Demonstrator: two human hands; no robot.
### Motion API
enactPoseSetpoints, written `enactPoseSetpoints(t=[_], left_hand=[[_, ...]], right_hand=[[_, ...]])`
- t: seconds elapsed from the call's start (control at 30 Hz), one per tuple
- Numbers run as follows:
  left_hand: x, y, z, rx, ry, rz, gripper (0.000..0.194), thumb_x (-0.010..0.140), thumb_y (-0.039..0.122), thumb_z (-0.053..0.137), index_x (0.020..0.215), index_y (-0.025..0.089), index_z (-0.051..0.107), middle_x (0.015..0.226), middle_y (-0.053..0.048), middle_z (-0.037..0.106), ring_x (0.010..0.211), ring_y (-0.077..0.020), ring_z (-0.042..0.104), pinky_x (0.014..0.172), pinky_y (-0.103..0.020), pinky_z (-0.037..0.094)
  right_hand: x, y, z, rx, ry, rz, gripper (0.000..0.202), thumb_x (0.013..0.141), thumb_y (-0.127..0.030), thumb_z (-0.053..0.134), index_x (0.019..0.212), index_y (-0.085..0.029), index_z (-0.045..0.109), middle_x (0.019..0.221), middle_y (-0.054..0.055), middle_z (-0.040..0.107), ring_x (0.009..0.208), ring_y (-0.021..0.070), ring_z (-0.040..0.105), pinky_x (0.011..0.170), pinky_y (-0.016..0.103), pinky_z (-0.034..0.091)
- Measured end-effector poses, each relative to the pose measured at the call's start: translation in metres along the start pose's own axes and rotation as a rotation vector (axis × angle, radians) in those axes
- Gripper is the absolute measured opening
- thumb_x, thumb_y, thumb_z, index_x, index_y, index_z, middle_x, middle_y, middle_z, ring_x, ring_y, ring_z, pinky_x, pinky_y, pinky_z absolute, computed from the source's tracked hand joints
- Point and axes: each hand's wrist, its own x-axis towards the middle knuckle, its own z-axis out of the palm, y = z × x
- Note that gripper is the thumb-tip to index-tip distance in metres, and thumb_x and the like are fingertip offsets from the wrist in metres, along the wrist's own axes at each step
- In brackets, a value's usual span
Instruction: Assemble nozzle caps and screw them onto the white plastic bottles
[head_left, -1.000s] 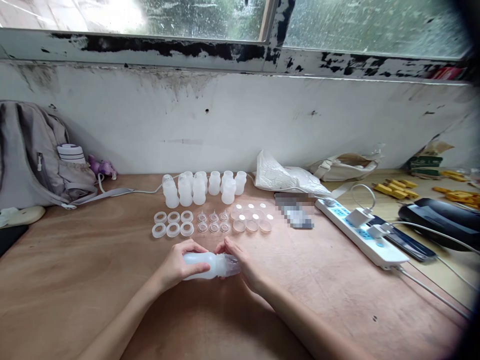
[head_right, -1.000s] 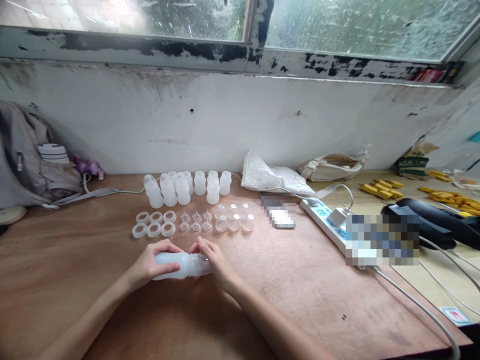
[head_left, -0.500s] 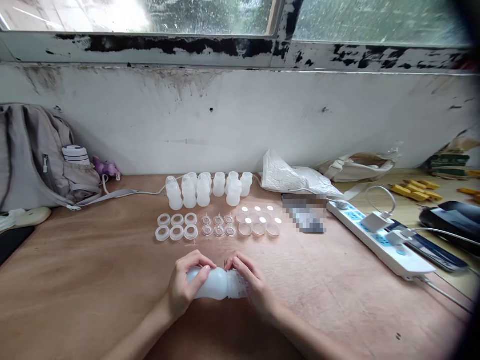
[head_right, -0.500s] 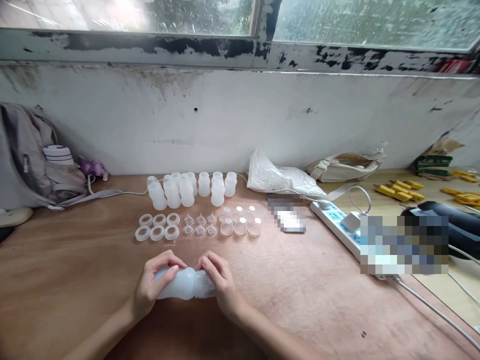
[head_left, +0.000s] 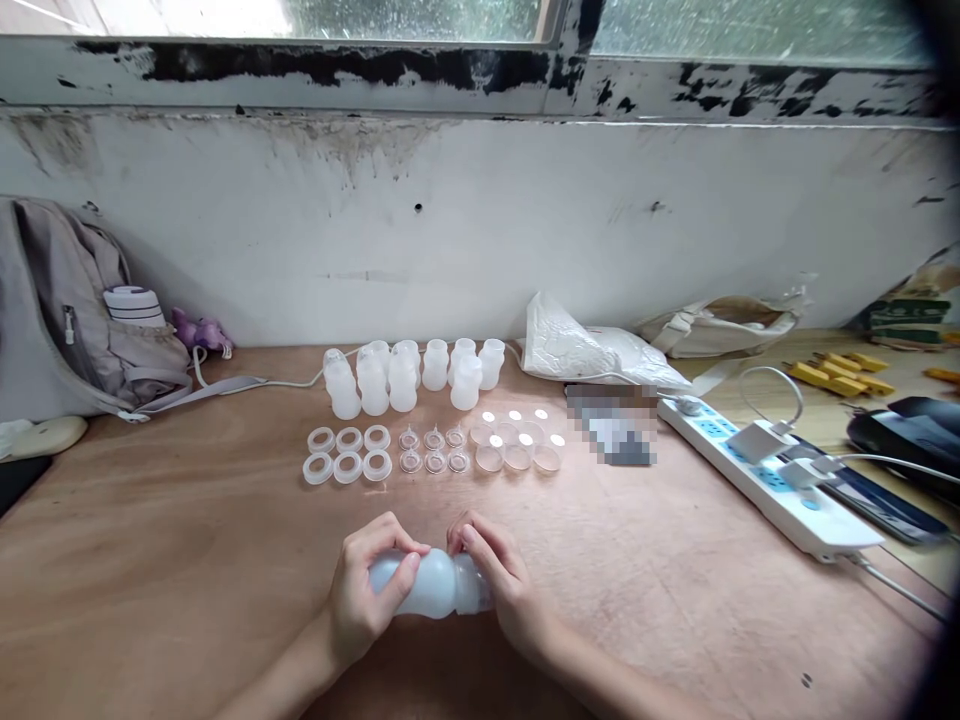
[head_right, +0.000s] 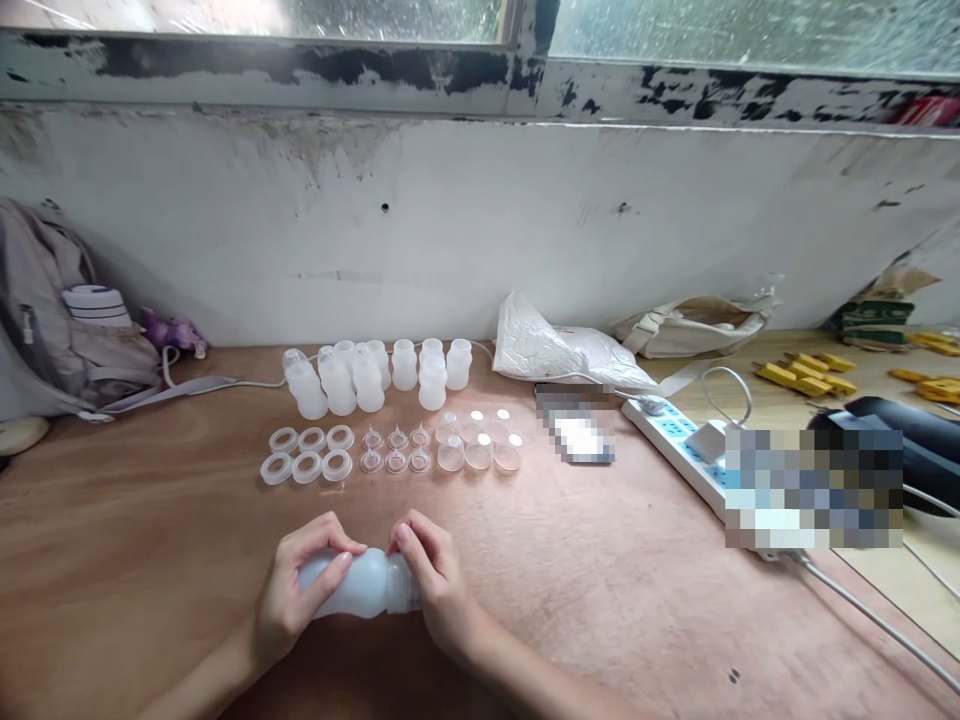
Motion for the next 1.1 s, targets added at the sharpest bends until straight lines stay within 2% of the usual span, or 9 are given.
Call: enactPoseSetpoints(t=[0.2,0.33,0.43,0.57,0.73,0.83,0.97,1.03,1.1], left_hand=[[0.008,-0.003,-0.002,0.005,0.007,0.01,0.021,0.076,0.03,0.046,0.071,0.016,0.062,0.066,-0.004,0.056,0.062,-0.0159,0.053,0.06,-0.026,0.04],[0.015,-0.011,-0.006,0.002,0.011,0.01,0.02,0.076,0.029,0.047,0.072,0.016,0.062,0.069,-0.004,0.057,0.067,-0.0167,0.053,0.064,-0.027,0.04],[0.019,-0.02,-0.007,-0.027,0.132,-0.006,0.019,0.075,0.028,0.048,0.069,0.016,0.061,0.075,-0.004,0.056,0.072,-0.017,0.053,0.067,-0.026,0.04],[0.023,-0.03,-0.009,-0.084,0.289,-0.066,0.018,0.075,0.03,0.048,0.073,0.017,0.06,0.081,-0.003,0.056,0.077,-0.0172,0.053,0.07,-0.025,0.041],[0.026,-0.034,-0.011,-0.21,0.235,-0.099,0.022,0.077,0.034,0.049,0.089,0.017,0.053,0.087,-0.005,0.057,0.08,-0.0182,0.056,0.068,-0.027,0.044],[0.028,-0.036,-0.015,-0.238,0.275,-0.086,0.026,0.075,0.034,0.052,0.095,0.017,0.049,0.09,-0.005,0.057,0.081,-0.0175,0.056,0.066,-0.026,0.046],[0.031,-0.043,-0.025,-0.041,0.32,-0.02,0.018,0.079,0.031,0.048,0.088,0.017,0.052,0.091,-0.006,0.055,0.078,-0.0157,0.055,0.061,-0.024,0.046],[0.032,-0.048,-0.029,0.131,0.298,0.034,0.015,0.08,0.028,0.046,0.086,0.017,0.053,0.09,-0.005,0.054,0.073,-0.0151,0.054,0.058,-0.024,0.045],[0.032,-0.054,-0.032,0.307,0.289,0.111,0.012,0.079,0.023,0.045,0.085,0.018,0.054,0.089,-0.005,0.055,0.075,-0.0161,0.054,0.062,-0.026,0.045]], right_hand=[[0.01,0.0,0.0,0.004,0.017,0.026,0.037,0.082,-0.046,0.04,0.061,-0.017,0.049,0.06,0.0,0.046,0.057,0.0119,0.042,0.053,0.023,0.033],[0.02,0.003,-0.002,0.106,0.029,0.155,0.039,0.078,-0.052,0.042,0.065,-0.016,0.052,0.063,0.0,0.049,0.053,0.0114,0.046,0.046,0.022,0.036],[0.024,0.006,-0.005,0.301,0.049,0.219,0.038,0.077,-0.054,0.043,0.075,-0.017,0.052,0.07,0.001,0.051,0.052,0.012,0.05,0.04,0.023,0.041],[0.027,0.004,-0.007,0.371,0.048,0.11,0.029,0.074,-0.043,0.055,0.09,-0.018,0.054,0.082,0.003,0.054,0.062,0.0122,0.055,0.057,0.027,0.049],[0.041,-0.018,-0.011,0.127,0.106,-0.027,0.032,0.072,-0.037,0.059,0.095,-0.016,0.056,0.084,0.004,0.057,0.06,0.0107,0.053,0.058,0.027,0.047],[0.063,-0.044,-0.022,-0.024,0.17,-0.139,0.032,0.07,-0.037,0.062,0.094,-0.016,0.057,0.081,0.004,0.058,0.065,0.0127,0.053,0.057,0.026,0.045],[0.105,-0.083,-0.041,-0.259,0.242,-0.309,0.034,0.07,-0.038,0.061,0.094,-0.015,0.058,0.088,0.007,0.06,0.075,0.0154,0.055,0.065,0.028,0.045],[0.128,-0.097,-0.047,-0.38,0.261,-0.343,0.034,0.07,-0.037,0.061,0.095,-0.014,0.058,0.088,0.008,0.061,0.075,0.0158,0.056,0.066,0.029,0.045],[0.149,-0.103,-0.047,-0.528,0.285,-0.324,0.031,0.07,-0.034,0.06,0.093,-0.014,0.059,0.086,0.007,0.061,0.073,0.0152,0.056,0.066,0.029,0.044]])
